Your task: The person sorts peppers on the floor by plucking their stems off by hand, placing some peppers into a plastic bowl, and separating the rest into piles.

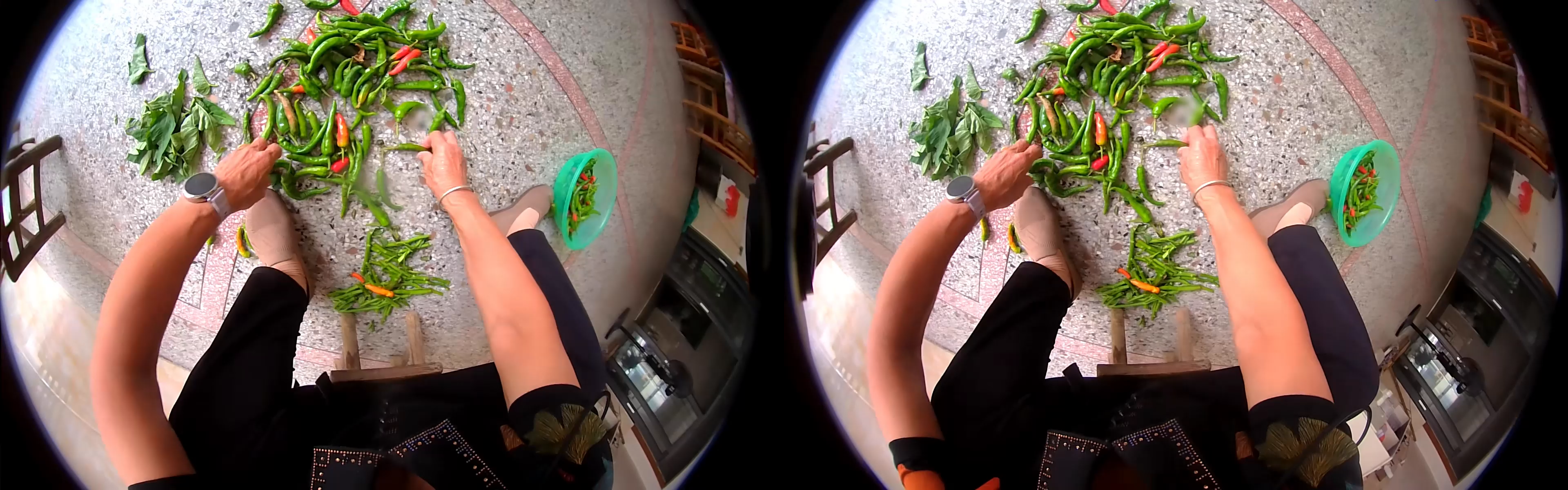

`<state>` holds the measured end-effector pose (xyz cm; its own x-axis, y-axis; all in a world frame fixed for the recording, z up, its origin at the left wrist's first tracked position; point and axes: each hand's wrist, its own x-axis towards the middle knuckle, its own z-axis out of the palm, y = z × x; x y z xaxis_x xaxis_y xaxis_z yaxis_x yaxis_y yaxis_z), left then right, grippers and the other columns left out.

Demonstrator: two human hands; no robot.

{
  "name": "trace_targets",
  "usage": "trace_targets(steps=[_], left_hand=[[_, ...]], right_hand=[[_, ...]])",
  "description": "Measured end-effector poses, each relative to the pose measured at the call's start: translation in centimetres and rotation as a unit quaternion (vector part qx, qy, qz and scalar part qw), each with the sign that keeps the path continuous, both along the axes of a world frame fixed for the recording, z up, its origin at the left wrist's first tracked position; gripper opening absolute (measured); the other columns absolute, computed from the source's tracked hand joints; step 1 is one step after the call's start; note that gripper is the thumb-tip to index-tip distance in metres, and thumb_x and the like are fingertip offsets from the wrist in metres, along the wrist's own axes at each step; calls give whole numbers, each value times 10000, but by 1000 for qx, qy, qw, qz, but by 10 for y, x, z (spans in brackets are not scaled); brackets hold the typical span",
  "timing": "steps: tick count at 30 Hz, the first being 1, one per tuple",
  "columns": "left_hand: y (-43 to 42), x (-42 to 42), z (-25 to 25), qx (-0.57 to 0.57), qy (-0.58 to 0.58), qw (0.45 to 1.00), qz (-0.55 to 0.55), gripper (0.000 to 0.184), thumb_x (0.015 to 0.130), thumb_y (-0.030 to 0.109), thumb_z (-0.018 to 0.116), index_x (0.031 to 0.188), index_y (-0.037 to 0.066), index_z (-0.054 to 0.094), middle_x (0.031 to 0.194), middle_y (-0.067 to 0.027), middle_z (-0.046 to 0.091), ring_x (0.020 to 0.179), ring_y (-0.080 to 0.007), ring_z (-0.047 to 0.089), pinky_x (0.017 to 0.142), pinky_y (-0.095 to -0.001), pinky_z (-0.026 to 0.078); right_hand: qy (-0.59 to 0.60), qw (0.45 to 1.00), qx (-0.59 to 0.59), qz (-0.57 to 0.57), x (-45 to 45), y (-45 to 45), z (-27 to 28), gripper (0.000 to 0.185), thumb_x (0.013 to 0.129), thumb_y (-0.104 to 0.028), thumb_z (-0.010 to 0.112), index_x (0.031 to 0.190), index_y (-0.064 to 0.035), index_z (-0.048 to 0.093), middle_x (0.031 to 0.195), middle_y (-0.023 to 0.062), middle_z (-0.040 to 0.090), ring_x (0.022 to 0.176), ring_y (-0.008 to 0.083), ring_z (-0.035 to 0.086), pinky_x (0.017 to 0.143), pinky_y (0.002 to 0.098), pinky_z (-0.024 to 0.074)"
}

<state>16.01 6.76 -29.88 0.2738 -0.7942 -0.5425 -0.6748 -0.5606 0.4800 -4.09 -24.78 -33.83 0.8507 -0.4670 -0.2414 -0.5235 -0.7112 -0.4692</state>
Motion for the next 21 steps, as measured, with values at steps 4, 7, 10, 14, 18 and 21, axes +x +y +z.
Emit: trace_targets(steps=[4, 7, 10, 14, 18, 21], left_hand=[[-26, -14, 3, 39, -31, 997, 66, 540, 768, 78, 667, 1238, -11, 417, 1048, -241, 512, 961, -418, 551, 806, -485, 468], [-31, -42, -10, 9, -88, 989, 117, 561, 789, 40, 646, 1256, -34, 344, 1017, -270, 559, 1004, -457, 584, 851, -487, 515], [-31, -59, -20, -12, -122, 988, 94, 465, 799, -22, 548, 1225, -20, 364, 1021, -248, 566, 978, -416, 597, 807, -478, 528], [-44, -64, -13, 17, -86, 989, 115, 452, 762, 10, 572, 1166, -52, 380, 992, -273, 571, 960, -456, 572, 799, -515, 494], [-66, -69, -2, -6, 12, 979, 204, 391, 773, 4, 588, 1109, -10, 389, 938, -285, 570, 889, -468, 583, 770, -520, 496], [-84, -82, -11, -113, 101, 958, 244, 433, 780, 1, 613, 1148, -4, 386, 943, -307, 579, 892, -481, 596, 774, -523, 499]], right_hand=[[37, 975, 197, -93, -2, -9, 6, 169, 840, -119, 683, 956, -29, 598, 866, 128, 618, 744, 253, 616, 663, 387, 501], [45, 895, 396, -200, -13, -11, 23, 189, 886, -131, 648, 1013, 0, 600, 868, 82, 611, 734, 138, 560, 637, 329, 499], [134, 881, 398, -218, -21, 16, 37, 141, 857, -103, 628, 931, -6, 557, 818, 78, 590, 725, 154, 588, 632, 325, 495], [101, 964, 219, -108, -35, 67, 7, 237, 779, -151, 694, 841, -25, 504, 817, 152, 595, 746, 310, 615, 684, 428, 488], [-9, 993, 106, -44, -23, 98, 5, 419, 715, -116, 787, 1000, -38, 489, 808, 145, 587, 757, 342, 607, 703, 419, 491], [49, 991, 108, -55, -14, 94, 7, 460, 711, -93, 786, 1056, -33, 489, 816, 154, 603, 777, 358, 631, 701, 422, 505]])
